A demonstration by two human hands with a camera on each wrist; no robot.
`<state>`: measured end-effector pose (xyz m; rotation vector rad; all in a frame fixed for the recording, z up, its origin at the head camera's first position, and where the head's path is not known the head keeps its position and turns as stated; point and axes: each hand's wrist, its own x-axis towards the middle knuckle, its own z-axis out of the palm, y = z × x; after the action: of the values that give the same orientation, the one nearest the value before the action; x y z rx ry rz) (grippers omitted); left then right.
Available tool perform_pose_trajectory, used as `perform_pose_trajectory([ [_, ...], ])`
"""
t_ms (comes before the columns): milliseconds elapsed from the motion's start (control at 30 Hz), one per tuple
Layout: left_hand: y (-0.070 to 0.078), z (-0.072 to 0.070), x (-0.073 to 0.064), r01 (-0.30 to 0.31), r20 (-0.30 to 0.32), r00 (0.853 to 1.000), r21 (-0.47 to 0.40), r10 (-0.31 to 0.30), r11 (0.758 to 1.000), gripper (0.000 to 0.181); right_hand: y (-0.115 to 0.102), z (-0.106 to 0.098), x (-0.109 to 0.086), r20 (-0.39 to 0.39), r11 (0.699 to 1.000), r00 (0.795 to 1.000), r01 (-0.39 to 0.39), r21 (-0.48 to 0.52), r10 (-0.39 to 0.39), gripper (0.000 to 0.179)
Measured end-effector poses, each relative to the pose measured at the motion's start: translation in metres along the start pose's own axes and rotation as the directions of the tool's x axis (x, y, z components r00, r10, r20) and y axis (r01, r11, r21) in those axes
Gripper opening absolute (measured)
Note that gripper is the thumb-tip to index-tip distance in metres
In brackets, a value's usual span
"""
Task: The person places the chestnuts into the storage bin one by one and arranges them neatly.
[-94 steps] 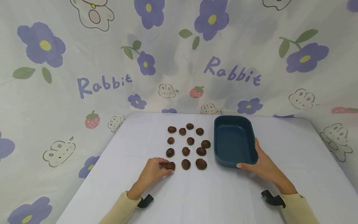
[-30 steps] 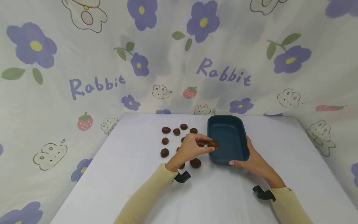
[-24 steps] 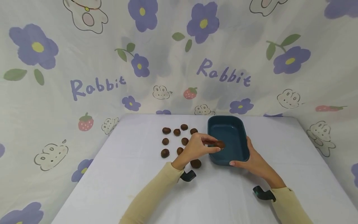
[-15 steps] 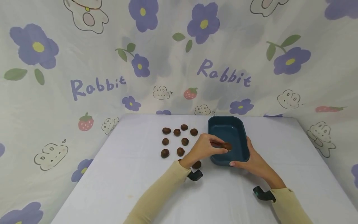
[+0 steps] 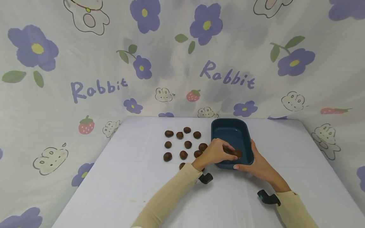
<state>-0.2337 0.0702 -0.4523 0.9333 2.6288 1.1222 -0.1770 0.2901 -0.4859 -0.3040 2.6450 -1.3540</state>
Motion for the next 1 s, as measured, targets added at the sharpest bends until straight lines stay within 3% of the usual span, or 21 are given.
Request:
perform_pose_trajectory([
  [200, 0.003, 0.005, 0.006, -0.013, 0.029, 1.000, 0.108, 0.010, 0.994, 0.021, -0.001, 0.000, -0.001, 0.007, 1.000, 1.000, 0.003, 0.006, -0.003, 0.129],
  [333, 0.005, 0.009, 0.010, 0.010, 0.069, 0.997, 0.144, -0.020, 0.990, 0.018, -0.001, 0.000, -0.001, 0.017, 1.000, 1.000, 0.004, 0.015, -0.004, 0.129],
  [633, 0.007, 0.018, 0.015, 0.080, 0.101, 0.987, 0.343, -0.121, 0.936, 0.014, 0.000, 0.001, 0.001, 0.013, 0.999, 0.999, 0.039, 0.037, -0.040, 0.127],
  [1000, 0.013, 0.022, 0.019, 0.144, 0.101, 0.975, 0.404, -0.201, 0.903, 0.016, 0.001, -0.002, -0.001, 0.017, 0.998, 0.999, 0.046, 0.040, -0.047, 0.127],
])
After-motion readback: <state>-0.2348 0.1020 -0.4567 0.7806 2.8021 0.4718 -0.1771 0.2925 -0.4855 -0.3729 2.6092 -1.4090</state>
